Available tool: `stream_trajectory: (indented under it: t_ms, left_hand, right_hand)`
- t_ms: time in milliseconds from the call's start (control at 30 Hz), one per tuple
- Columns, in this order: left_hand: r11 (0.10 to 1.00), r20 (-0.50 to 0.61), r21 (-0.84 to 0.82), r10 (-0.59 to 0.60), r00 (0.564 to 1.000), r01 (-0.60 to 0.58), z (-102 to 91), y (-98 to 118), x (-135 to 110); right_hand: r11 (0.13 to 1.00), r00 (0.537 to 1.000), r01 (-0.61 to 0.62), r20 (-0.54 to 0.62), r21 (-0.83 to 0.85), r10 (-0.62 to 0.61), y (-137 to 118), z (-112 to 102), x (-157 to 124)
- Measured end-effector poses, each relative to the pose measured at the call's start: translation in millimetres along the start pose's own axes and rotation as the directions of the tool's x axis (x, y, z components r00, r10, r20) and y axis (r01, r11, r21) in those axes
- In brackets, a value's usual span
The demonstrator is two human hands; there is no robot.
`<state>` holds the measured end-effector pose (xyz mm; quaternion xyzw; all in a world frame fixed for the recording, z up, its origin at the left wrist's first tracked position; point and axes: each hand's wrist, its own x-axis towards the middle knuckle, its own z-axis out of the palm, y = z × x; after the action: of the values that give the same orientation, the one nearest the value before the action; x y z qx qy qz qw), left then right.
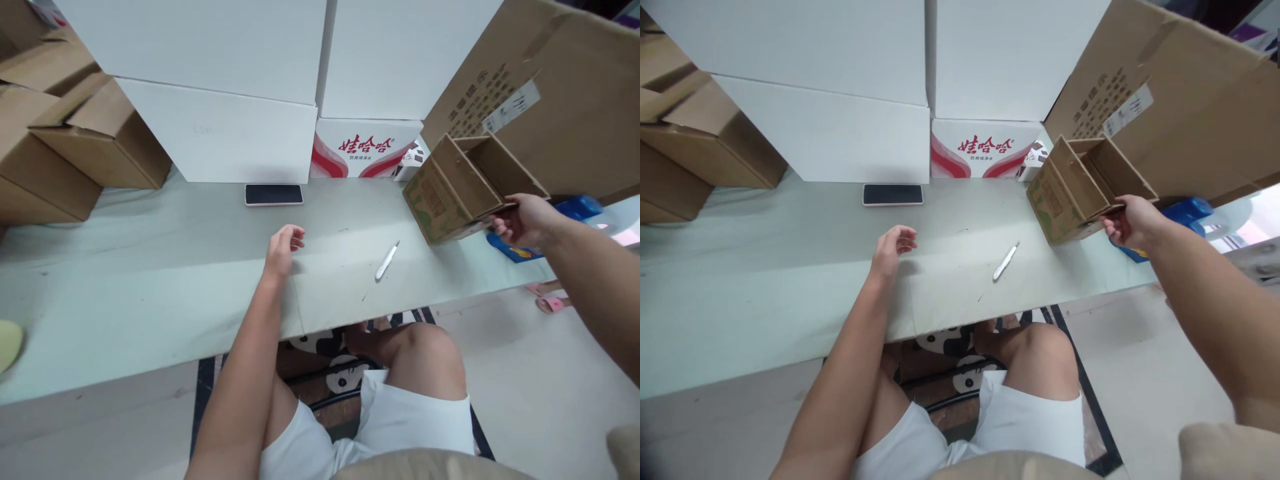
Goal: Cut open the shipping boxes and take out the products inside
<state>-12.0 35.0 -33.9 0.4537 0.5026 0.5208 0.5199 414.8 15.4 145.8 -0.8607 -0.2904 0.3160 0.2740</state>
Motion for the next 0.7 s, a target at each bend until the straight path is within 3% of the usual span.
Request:
stream_trajectory:
  t_ms: [100, 267, 533, 700]
  left_hand:
    - [1.000, 0.013, 0.017, 0.001, 1.000, -0.001, -0.9, 1, -1]
    - [0.999, -0.007, 0.037, -0.009, 1.000, 0.010, -5.7, 4, -5]
    - [0.991, -0.010, 0.132, 0.018, 1.000, -0.017, -12.9, 6, -6]
    - [0.981, -0.006, 0.192, 0.025, 1.000, -0.023, -13.9, 4, -3]
  right_hand:
    - [0.979, 0.994, -0.112, 0.025, 0.172, 0.109, -12, 5, 7]
    - [0.950, 0.994, -0.112, 0.012, 0.292, 0.113, -36, 23, 24]
    - [0.978, 0.996, -0.078, -0.023, 0.193, 0.084, -79, 47, 58]
    - [0.999, 0.997, 0.046, -0.069, 0.017, -0.045, -102, 60, 81]
